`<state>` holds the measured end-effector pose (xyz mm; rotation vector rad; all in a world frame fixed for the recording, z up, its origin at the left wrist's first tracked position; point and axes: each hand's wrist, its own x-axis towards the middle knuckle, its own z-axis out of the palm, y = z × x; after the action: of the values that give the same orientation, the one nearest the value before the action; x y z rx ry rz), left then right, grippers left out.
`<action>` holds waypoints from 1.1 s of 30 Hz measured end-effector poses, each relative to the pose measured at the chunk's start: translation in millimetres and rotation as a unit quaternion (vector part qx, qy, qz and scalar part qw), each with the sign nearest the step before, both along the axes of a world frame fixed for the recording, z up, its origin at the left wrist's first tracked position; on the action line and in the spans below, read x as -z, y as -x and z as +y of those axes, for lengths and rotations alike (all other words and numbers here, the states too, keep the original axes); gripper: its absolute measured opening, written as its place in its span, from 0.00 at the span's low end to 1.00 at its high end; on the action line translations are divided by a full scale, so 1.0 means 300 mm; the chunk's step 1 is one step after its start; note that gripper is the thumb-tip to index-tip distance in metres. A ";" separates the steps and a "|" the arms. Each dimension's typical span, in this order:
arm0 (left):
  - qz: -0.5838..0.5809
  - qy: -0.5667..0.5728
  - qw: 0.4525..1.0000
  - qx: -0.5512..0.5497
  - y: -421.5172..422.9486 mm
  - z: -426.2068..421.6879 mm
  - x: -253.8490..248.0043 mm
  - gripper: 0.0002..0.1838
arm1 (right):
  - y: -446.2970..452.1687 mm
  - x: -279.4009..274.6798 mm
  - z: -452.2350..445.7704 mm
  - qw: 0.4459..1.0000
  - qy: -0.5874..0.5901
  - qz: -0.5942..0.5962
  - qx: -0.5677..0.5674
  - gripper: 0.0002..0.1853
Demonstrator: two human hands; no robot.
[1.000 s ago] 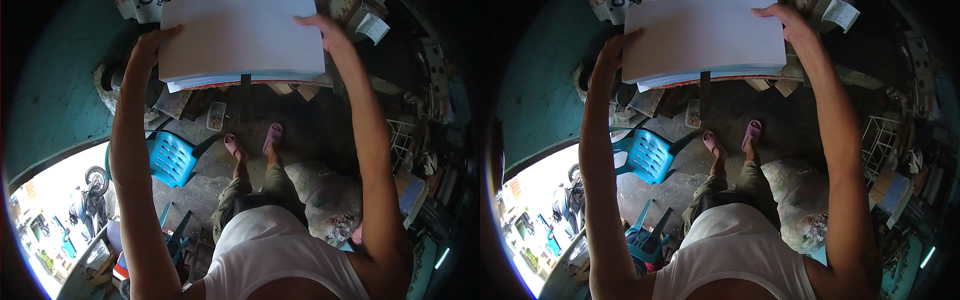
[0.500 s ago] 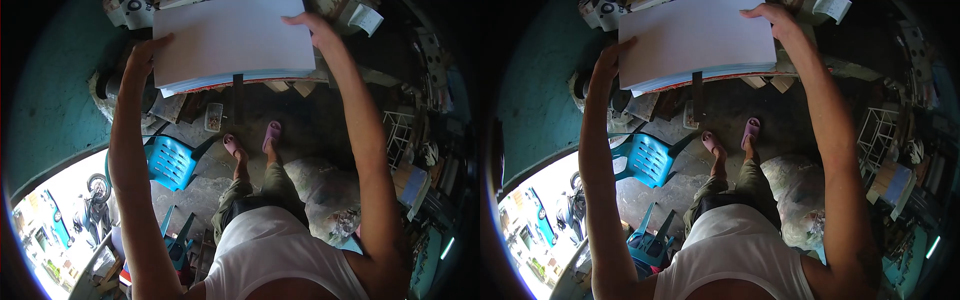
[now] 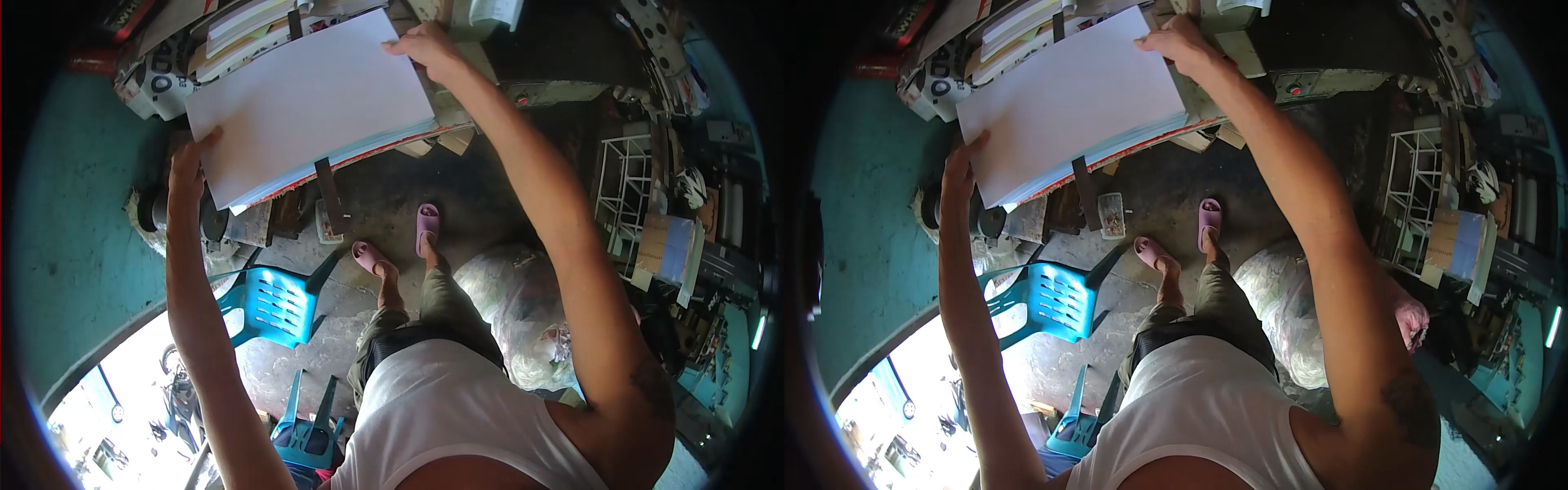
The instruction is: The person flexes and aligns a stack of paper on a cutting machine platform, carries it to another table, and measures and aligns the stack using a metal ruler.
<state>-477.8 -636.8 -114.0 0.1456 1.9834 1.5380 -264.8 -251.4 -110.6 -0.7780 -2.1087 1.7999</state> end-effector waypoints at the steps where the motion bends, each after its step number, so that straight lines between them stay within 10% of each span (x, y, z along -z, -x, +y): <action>1: -0.003 0.011 1.000 -0.004 -0.012 0.006 -0.014 0.26 | 0.002 0.003 -0.002 1.000 -0.010 -0.014 0.022 0.13; 17: -0.022 0.054 0.998 0.037 0.014 -0.008 -0.004 0.39 | -0.003 -0.021 -0.020 0.973 -0.185 -0.135 0.031 0.18; 33: -0.033 0.048 0.997 0.047 0.035 -0.019 0.029 0.41 | -0.018 0.007 -0.041 0.989 -0.115 -0.068 0.062 0.26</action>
<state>-488.3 -642.4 -122.7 0.1449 1.9662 1.3673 -259.5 -263.7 -112.7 -0.9672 -2.2471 1.4467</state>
